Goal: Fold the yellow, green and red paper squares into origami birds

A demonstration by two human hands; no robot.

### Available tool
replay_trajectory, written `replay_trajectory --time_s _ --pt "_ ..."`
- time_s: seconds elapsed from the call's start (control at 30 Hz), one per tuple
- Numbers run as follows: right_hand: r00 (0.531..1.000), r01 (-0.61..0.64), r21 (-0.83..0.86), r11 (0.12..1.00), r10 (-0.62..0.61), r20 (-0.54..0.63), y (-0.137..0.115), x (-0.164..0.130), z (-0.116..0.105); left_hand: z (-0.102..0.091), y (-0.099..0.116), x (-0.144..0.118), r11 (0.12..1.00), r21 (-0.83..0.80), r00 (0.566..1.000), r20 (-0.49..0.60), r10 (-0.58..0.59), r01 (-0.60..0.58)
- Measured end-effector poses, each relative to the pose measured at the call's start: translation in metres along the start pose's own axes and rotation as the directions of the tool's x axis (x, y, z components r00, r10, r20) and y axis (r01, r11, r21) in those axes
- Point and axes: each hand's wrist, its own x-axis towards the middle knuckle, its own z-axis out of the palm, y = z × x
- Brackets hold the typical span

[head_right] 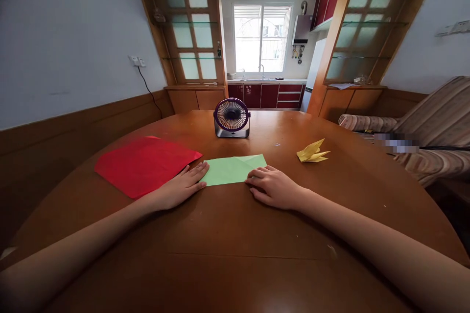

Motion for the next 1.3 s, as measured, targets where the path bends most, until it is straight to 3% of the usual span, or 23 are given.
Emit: replay_trajectory --time_s 0.33,0.53,0.7,0.8,1.03,1.3 --pt "0.995 -0.087 0.044 0.995 0.089 -0.048 0.011 -0.017 -0.011 -0.009 -0.014 0.003 0.989 -0.147 1.000 0.004 0.024 -0.023" --pt "0.991 -0.123 0.037 0.992 0.125 -0.052 0.018 -0.022 -0.012 -0.011 -0.015 0.002 0.985 -0.169 1.000 0.017 -0.023 0.025" --pt "0.985 -0.147 0.044 0.988 0.151 -0.087 0.029 -0.033 -0.012 -0.011 -0.017 0.002 0.986 -0.168 1.000 -0.018 -0.006 0.003" --pt "0.985 -0.143 0.046 0.989 0.147 -0.095 0.031 -0.036 -0.011 -0.009 -0.016 0.000 0.967 -0.252 0.998 -0.041 -0.054 0.042" --pt "0.974 -0.178 0.068 0.982 0.185 -0.127 0.028 -0.033 -0.006 -0.001 -0.001 0.001 0.912 -0.411 0.956 -0.260 -0.137 0.019" --pt "0.970 -0.191 0.055 0.980 0.197 -0.139 0.029 -0.023 0.000 0.000 0.003 0.003 0.987 -0.149 0.882 -0.471 -0.019 -0.058"
